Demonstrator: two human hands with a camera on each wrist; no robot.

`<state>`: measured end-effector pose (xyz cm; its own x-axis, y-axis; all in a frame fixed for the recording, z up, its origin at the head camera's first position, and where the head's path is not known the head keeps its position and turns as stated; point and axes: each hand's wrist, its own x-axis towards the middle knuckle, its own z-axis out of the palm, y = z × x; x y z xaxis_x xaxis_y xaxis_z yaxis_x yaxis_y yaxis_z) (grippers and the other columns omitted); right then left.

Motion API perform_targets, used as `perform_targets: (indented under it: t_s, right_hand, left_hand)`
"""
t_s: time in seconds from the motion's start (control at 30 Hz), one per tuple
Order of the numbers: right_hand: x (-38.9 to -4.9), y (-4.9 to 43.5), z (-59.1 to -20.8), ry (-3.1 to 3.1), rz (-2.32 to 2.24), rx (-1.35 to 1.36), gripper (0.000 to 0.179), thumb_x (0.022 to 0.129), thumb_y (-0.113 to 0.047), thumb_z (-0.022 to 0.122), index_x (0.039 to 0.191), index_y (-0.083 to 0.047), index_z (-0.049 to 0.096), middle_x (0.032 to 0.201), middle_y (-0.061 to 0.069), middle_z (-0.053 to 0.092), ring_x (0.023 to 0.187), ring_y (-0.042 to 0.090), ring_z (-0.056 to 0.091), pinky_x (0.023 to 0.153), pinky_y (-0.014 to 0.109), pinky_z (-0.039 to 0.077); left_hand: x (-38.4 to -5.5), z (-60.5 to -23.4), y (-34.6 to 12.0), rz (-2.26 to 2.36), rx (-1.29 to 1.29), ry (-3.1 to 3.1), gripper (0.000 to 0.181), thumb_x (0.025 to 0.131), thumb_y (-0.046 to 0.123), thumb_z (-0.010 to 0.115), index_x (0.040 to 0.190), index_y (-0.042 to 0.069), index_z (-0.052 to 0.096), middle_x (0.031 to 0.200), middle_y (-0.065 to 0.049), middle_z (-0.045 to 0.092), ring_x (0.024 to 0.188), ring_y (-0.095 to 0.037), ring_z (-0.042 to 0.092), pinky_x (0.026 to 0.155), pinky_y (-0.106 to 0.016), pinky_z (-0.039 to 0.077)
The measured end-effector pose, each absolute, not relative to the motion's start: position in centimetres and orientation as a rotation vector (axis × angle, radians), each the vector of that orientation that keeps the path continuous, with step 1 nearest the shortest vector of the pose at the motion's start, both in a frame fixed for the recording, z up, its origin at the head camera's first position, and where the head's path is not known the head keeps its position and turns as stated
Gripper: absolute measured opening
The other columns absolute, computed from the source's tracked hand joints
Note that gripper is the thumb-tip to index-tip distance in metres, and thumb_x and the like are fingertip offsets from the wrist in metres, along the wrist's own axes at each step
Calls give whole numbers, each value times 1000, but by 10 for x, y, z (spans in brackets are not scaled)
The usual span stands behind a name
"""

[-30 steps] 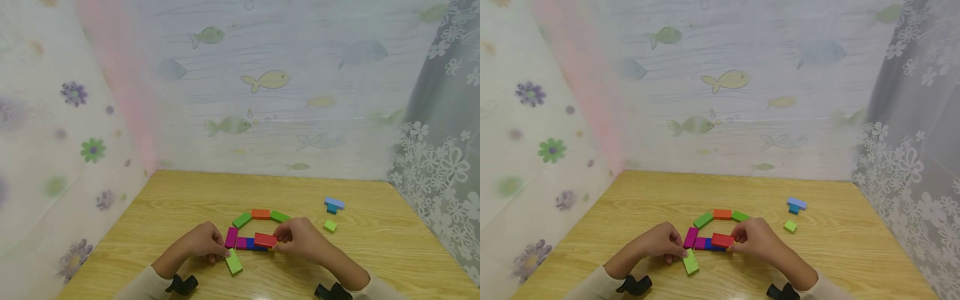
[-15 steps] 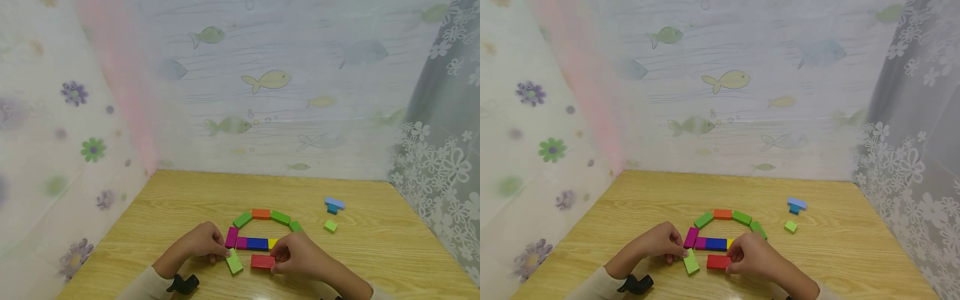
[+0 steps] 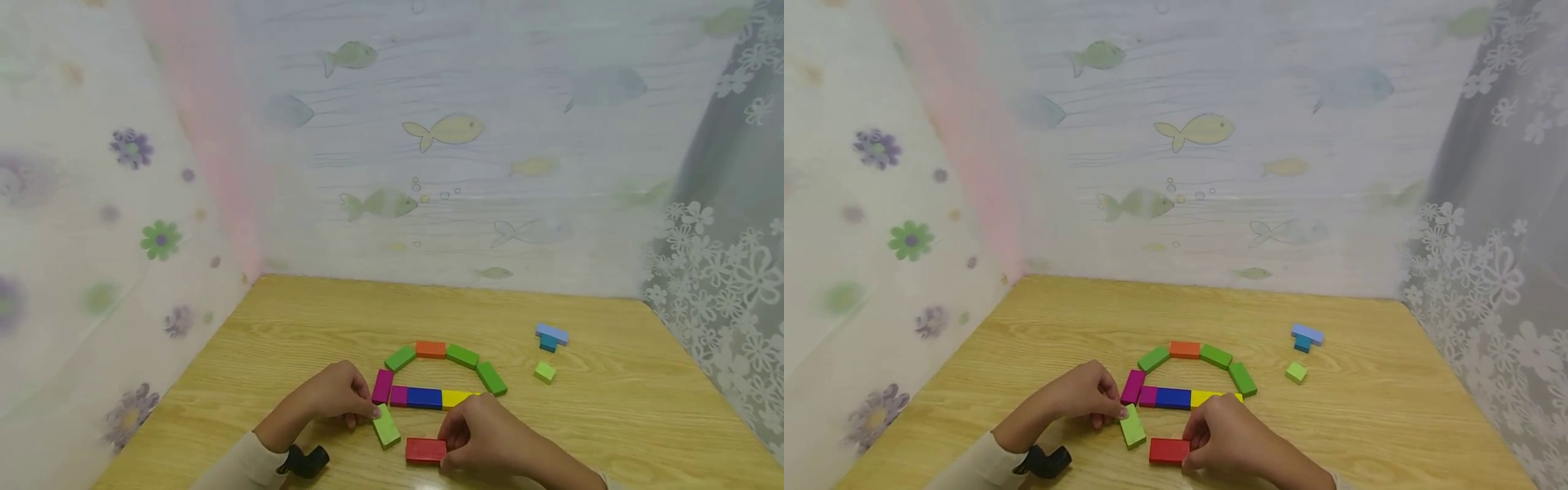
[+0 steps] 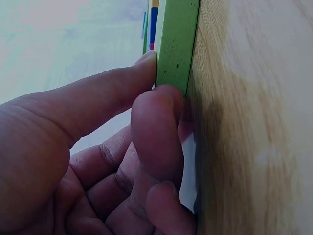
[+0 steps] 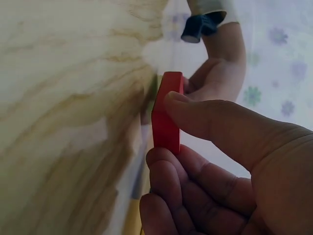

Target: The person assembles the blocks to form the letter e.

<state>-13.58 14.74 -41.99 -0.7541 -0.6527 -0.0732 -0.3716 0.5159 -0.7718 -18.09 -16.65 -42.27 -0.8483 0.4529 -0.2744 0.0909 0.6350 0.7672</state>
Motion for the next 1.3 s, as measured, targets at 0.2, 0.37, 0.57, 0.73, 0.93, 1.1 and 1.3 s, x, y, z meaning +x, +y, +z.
perform_targets:
  t_s: [0.2, 0.37, 0.57, 0.73, 0.93, 1.1, 1.3]
  right_hand:
    - [-134, 141, -422, 2408, -1087, -827, 18, 76, -25, 92, 84, -21, 77, 73, -16, 68, 70, 0, 63, 64, 20, 54]
    - [-131, 136, -422, 2403, -1097, -817, 18, 75, -24, 93, 83, -21, 77, 72, -15, 68, 69, 0, 62, 63, 21, 53]
    - [-129, 134, -423, 2386, -1106, -791, 20, 74, -28, 93, 83, -21, 76, 72, -15, 68, 69, 0, 64, 62, 21, 53]
    - [-127, 132, -422, 2373, -1114, -783, 20, 74, -28, 93, 83, -20, 76, 72, -14, 69, 68, 1, 64, 62, 21, 54]
    - [-125, 131, -423, 2359, -1119, -737, 20, 74, -29, 93, 83, -22, 76, 72, -12, 70, 69, 4, 64, 61, 22, 53]
    - [-124, 130, -426, 2348, -1134, -717, 20, 74, -29, 93, 82, -23, 76, 71, -10, 70, 69, 5, 64, 61, 22, 52]
    - [-123, 129, -426, 2355, -1132, -721, 20, 75, -29, 93, 81, -24, 76, 70, -11, 69, 68, 4, 63, 60, 22, 52]
  left_hand:
    - [-181, -422, -168, 1089, 423, 2419, 23, 85, 30, 86, 71, 14, 77, 64, 0, 70, 53, -14, 66, 51, -26, 44]
    - [-182, -424, -169, 1085, 414, 2418, 24, 85, 32, 86, 71, 14, 76, 63, 0, 70, 52, -13, 65, 50, -26, 43]
    - [-181, -424, -168, 1094, 411, 2420, 23, 85, 31, 86, 72, 15, 76, 63, 0, 70, 52, -14, 65, 51, -27, 44]
    - [-180, -422, -167, 1101, 410, 2421, 22, 85, 30, 86, 73, 14, 76, 63, -1, 70, 52, -14, 66, 52, -27, 44]
    - [-179, -421, -166, 1104, 404, 2418, 21, 85, 29, 86, 74, 14, 76, 64, -1, 71, 52, -14, 66, 53, -27, 45]
    - [-180, -421, -165, 1104, 403, 2413, 20, 85, 29, 86, 74, 15, 77, 64, -1, 71, 53, -14, 66, 53, -27, 46]
    - [-180, -422, -165, 1095, 404, 2415, 21, 85, 30, 86, 74, 15, 77, 64, -1, 70, 52, -14, 66, 52, -27, 44]
